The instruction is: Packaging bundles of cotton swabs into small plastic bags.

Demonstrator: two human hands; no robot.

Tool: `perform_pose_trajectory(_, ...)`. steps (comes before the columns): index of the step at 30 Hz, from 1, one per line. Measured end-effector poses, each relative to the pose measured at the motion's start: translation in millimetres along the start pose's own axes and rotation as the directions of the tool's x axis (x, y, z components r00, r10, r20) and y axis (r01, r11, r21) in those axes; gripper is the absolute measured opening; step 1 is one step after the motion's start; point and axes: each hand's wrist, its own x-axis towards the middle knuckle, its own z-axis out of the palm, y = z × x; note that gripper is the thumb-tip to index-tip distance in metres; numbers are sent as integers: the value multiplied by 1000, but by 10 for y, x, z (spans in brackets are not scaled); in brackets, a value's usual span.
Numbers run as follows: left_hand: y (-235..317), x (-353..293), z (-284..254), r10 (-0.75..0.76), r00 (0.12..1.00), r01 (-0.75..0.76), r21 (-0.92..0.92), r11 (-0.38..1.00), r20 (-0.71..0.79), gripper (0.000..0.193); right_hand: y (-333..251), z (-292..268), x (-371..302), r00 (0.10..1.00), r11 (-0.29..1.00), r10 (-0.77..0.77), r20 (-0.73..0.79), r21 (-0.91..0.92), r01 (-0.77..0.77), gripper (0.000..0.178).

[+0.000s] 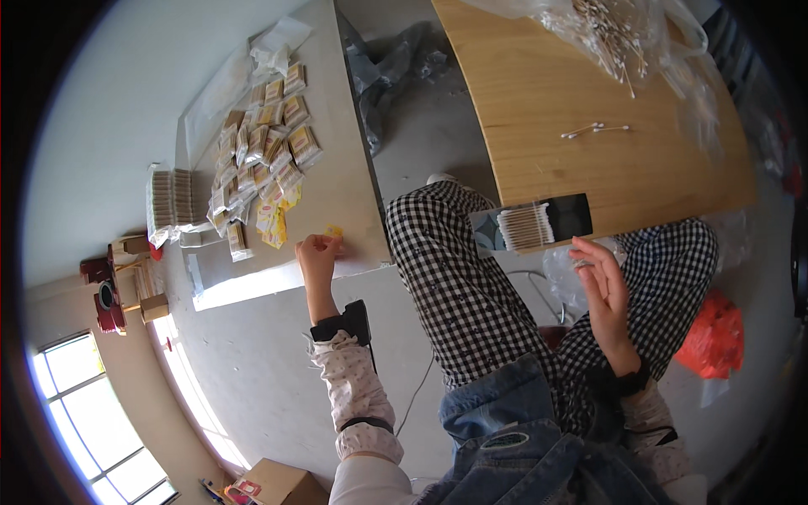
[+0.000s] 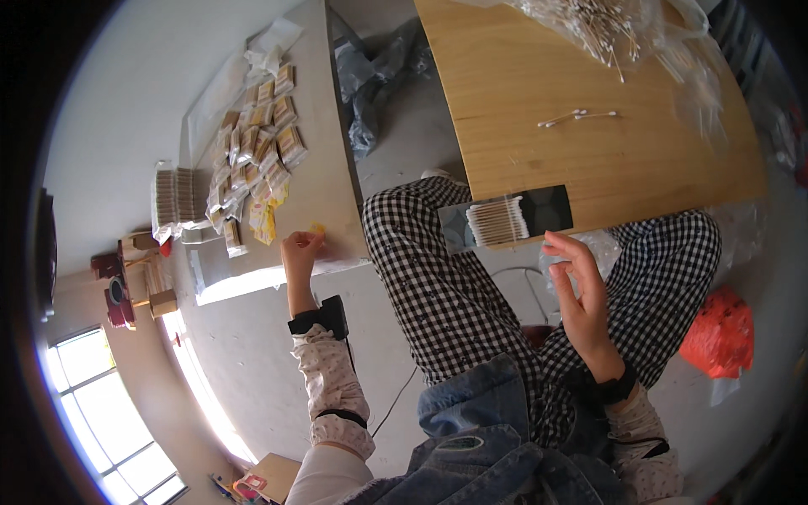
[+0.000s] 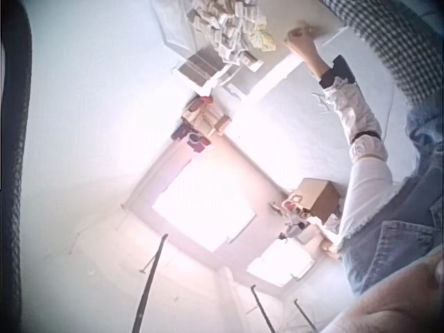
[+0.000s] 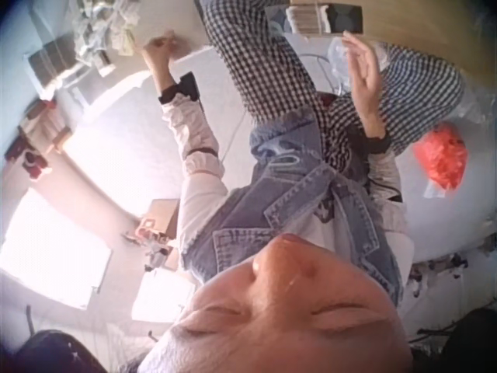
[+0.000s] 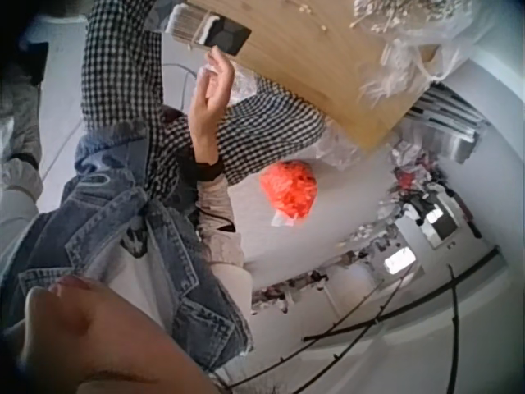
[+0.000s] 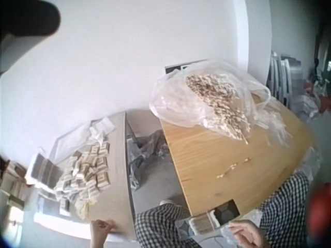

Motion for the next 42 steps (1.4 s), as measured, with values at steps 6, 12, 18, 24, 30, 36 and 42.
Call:
perform_pose_trajectory(6,403,-437,-48,-52,993,26,-241,970,-102,38,42,30,-67,999,1000,17,33,5,-18,34)
perform_pose_trajectory(12,75,-862,87,-198,974,188,-96,978,-112,48,-7,60,-102,997,999,39,72,-9,-38,32)
perform_pose_trajectory(18,289,-1259,289,-532,835,200,-824,530,-139,44,-3,116,-111,997,1000,20,75,-19,-19,32)
perform_pose_trajectory(24,1800,-1934,0,-133,982,163,-954,253,132,13,-153,250,-141,942,982,127,310,97,-164,36)
perform_pose_trajectory(30,2679,-2345,344,169,926,321,-940,112,336,12,-195,408,-87,962,874,213,173,406,-267,20)
perform_pose_trajectory(36,2762,-2104,712,372,921,-351,-662,662,-116,28,-5,116,236,960,911,271,-67,341,-233,11)
perform_pose_trajectory(42,2557,-1460,968,289,955,-268,-627,732,-71,47,69,-78,652,936,930,353,-15,117,-349,13)
